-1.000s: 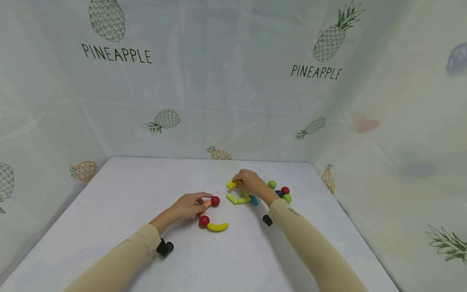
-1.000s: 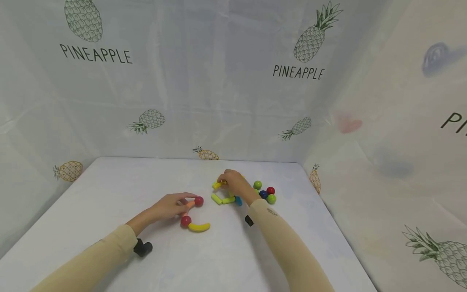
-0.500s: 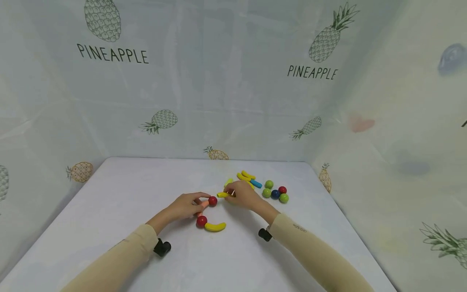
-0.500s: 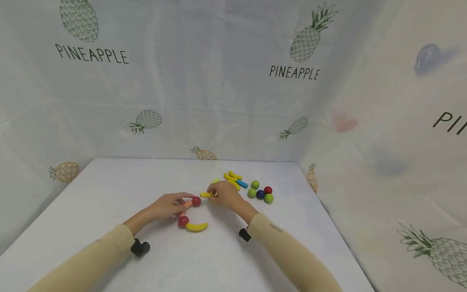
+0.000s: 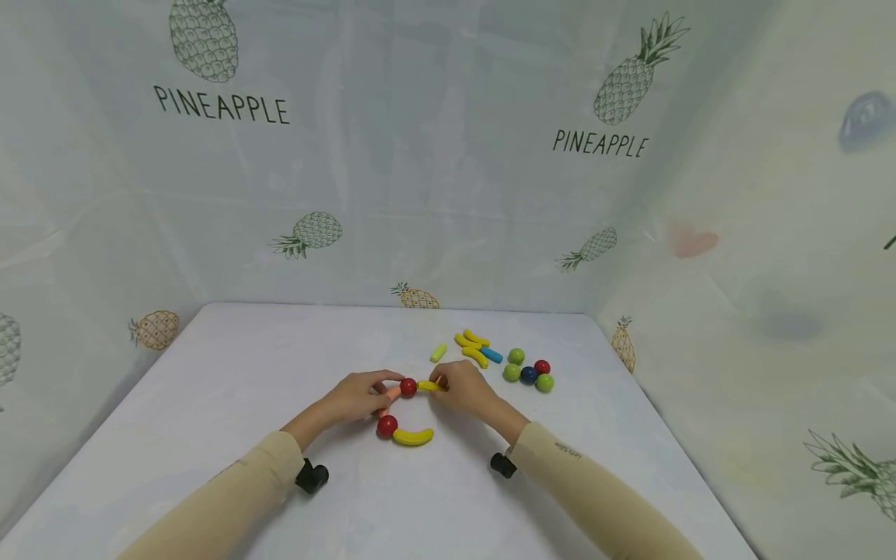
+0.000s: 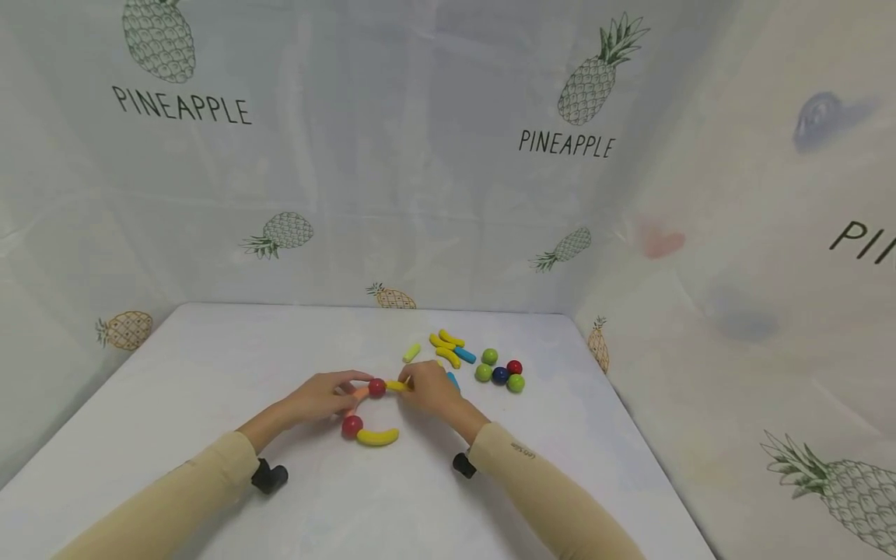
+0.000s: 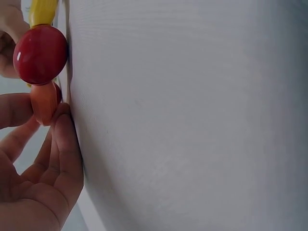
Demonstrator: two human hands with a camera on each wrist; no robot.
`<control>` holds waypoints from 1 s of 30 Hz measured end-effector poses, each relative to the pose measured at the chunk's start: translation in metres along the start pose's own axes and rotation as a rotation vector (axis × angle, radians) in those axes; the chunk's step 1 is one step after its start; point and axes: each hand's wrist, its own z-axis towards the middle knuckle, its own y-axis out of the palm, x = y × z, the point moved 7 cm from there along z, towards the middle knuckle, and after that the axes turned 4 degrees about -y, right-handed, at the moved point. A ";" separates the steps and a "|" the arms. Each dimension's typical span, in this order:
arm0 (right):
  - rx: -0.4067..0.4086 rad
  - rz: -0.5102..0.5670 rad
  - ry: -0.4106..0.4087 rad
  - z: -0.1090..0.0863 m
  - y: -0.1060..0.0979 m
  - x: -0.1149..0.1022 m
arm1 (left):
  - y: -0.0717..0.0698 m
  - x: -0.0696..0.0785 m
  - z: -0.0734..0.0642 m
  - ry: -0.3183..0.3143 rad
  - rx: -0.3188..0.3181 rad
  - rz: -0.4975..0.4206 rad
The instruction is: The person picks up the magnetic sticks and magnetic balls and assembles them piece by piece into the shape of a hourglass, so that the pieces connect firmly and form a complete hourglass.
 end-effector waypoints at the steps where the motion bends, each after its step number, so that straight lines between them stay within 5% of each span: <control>1: 0.004 0.001 0.003 0.000 0.001 0.001 | 0.000 0.000 0.000 0.000 0.001 0.000; 21: -0.004 -0.011 0.072 0.007 0.003 -0.001 | -0.002 0.001 -0.003 0.006 -0.004 0.014; 30: -0.061 0.069 0.014 0.006 0.005 -0.003 | -0.004 -0.001 -0.005 0.034 -0.056 0.000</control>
